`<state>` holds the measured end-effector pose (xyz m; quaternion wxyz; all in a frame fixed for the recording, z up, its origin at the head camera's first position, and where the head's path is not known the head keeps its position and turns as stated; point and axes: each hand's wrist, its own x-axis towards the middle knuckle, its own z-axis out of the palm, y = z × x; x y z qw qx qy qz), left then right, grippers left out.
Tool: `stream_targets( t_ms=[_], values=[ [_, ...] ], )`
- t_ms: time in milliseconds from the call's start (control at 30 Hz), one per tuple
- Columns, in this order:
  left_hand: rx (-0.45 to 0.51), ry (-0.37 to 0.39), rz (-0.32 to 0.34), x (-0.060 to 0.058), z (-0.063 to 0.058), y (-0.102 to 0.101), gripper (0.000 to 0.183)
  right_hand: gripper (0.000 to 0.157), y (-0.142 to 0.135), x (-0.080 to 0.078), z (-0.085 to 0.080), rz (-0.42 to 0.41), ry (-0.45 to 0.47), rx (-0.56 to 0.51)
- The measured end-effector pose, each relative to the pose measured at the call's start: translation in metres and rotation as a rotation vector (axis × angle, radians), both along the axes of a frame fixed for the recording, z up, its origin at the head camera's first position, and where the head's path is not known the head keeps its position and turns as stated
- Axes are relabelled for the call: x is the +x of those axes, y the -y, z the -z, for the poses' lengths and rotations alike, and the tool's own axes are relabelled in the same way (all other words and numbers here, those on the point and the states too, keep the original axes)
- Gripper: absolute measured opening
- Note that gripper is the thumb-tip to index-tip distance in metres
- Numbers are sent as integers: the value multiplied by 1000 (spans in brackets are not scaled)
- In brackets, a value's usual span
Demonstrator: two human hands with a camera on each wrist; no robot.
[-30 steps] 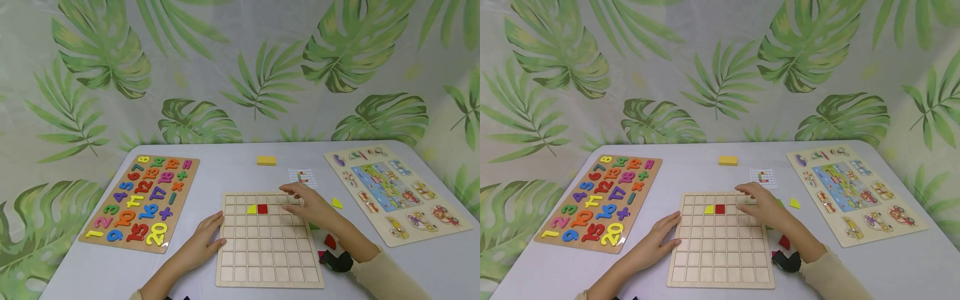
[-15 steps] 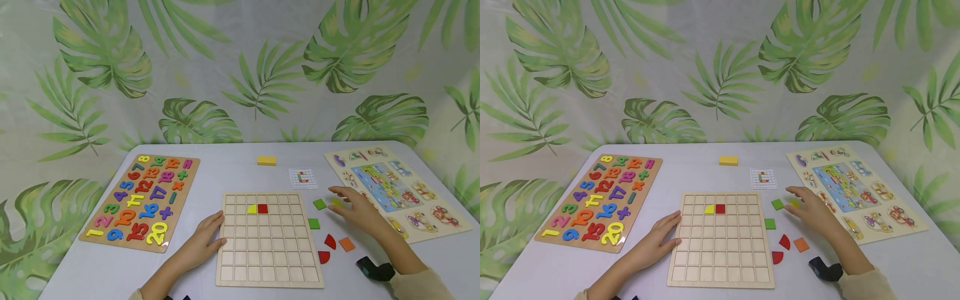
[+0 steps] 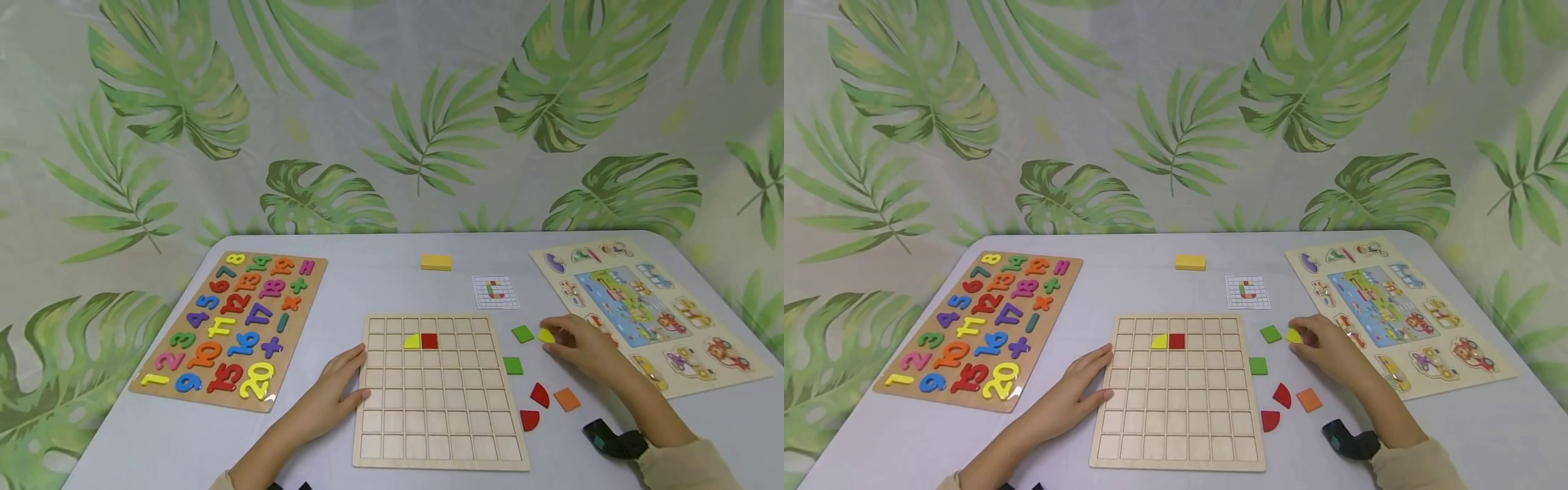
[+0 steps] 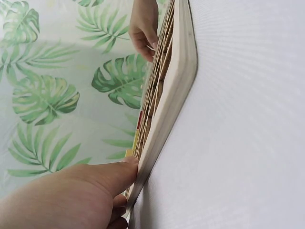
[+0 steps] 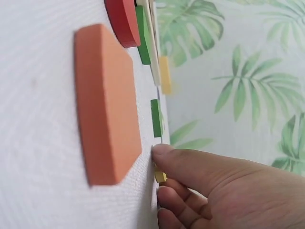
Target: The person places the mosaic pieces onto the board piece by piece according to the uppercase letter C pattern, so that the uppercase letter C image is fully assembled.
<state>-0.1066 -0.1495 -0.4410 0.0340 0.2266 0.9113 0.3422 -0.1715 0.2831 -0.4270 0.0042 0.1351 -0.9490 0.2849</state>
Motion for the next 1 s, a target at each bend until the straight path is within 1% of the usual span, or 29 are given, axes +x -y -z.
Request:
stream_targets(
  t_ms=[200,367,467,667,767,900,1000],
  values=[
    [-2,0,-4,0,0,0,61,27,0,-1,0,5,16,11],
    [1,3,-3,0,1,0,61,30,5,0,-4,8,15,10],
    [2,3,-1,0,1,0,61,33,10,3,-10,-9,-31,-4],
    [3,4,0,0,1,0,61,35,35,7,-27,-76,-162,-39],
    [3,4,1,0,1,0,61,34,53,6,-34,-119,-191,-69],
    [0,1,-1,-1,1,0,61,32,79,6,-43,-197,-200,-126],
    [-2,-2,-4,-1,2,0,61,31,100,4,-45,-258,-212,-166]
  ],
)
